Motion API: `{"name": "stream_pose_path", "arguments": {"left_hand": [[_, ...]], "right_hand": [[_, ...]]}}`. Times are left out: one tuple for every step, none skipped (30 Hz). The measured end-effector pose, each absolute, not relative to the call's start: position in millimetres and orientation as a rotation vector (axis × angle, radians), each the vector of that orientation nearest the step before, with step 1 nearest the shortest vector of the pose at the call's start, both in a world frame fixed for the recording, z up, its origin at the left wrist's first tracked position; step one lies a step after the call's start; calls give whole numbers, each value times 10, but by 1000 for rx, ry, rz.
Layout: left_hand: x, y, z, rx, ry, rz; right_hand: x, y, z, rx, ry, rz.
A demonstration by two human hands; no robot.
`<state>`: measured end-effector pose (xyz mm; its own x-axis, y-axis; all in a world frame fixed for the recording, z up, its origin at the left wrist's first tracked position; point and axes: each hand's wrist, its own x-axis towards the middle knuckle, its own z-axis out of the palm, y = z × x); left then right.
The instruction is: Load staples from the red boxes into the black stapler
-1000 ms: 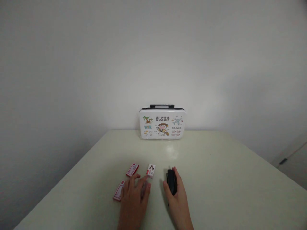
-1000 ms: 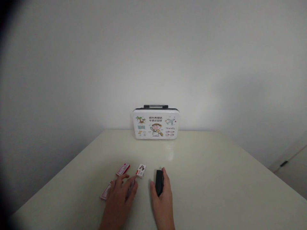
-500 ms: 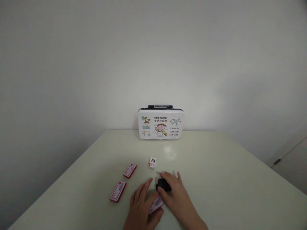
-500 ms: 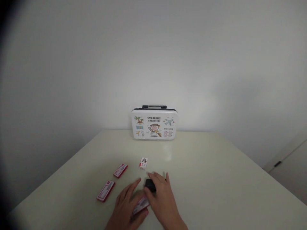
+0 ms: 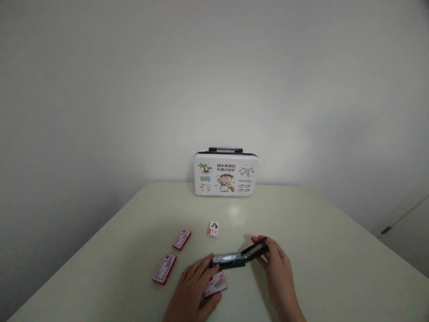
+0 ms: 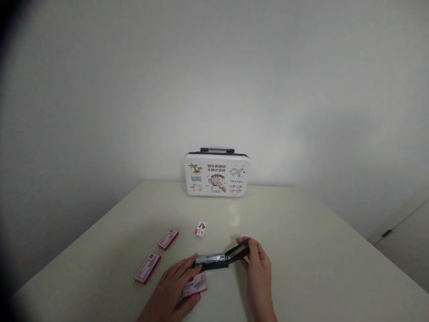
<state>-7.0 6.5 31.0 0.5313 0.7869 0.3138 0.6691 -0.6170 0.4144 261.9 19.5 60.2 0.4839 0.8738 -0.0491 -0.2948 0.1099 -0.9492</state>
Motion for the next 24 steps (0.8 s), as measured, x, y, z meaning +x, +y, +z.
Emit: {"name": "stream_pose_path", "arguments": {"left_hand": [[-91, 61, 308, 2513, 1223, 734], [-118, 54, 307, 2486, 1239, 768], [-151, 43, 308, 2449, 1272, 793], [-186, 28, 310, 2407, 1314, 805], [-217, 12, 315, 2365, 1359, 802], [-239, -4, 321, 2333, 1392, 782], [-249, -18, 329, 2315, 1407, 751], [-244, -30, 339, 2308, 1409, 723], [-224, -39, 352, 2305, 1405, 703], [-190, -44, 367, 2302, 1401, 688], [-147, -45, 386, 2297, 1396, 676], [-102, -42, 408, 2290, 1391, 664], [-61, -36, 431, 2281, 1386, 651], [-28, -27, 454, 2274, 1376, 635], [-7, -17, 475, 2265, 1369, 623], [1, -6, 492, 2258, 1363, 616], [-3, 5, 503, 2253, 1354, 615], [-14, 15, 506, 2253, 1342, 620], [-31, 23, 502, 2256, 1330, 634], [-48, 30, 491, 2265, 1321, 653], [-64, 35, 473, 2276, 1319, 677], [-77, 39, 450, 2292, 1323, 702], [-86, 43, 425, 2311, 1333, 727], [-92, 46, 399, 2333, 1339, 743]], "right_hand": [[2740, 139, 542, -1160, -588, 1005], [2847, 77, 486, -1184, -568, 1055], [2932, 11, 437, -1222, -562, 1092], [2987, -53, 396, -1270, -571, 1118], [3007, -112, 362, -1324, -596, 1140], [2986, -163, 336, -1379, -643, 1172], [2925, -202, 316, -1426, -715, 1223], [2827, -230, 301, -1459, -812, 1288], [2703, -245, 290, -1471, -928, 1357], [2566, -248, 283, -1461, -1054, 1407], [2432, -240, 276, -1435, -1169, 1403], [2316, -225, 268, -1413, -1263, 1349], [2230, -206, 257, -1399, -1329, 1278], [2182, -186, 241, -1398, -1369, 1209], [2172, -168, 222, -1407, -1389, 1157], [2196, -154, 201, -1424, -1397, 1125], [2247, -145, 182, -1448, -1404, 1109], [2314, -142, 171, -1474, -1419, 1099], [2386, -144, 172, -1497, -1439, 1081], [2453, -148, 190, -1523, -1461, 1057], [2508, -152, 225, -1556, -1483, 1028], [2546, -154, 278, -1592, -1504, 993], [2564, -150, 344, -1625, -1521, 950], [2563, -141, 417, -1649, -1534, 902]]}}
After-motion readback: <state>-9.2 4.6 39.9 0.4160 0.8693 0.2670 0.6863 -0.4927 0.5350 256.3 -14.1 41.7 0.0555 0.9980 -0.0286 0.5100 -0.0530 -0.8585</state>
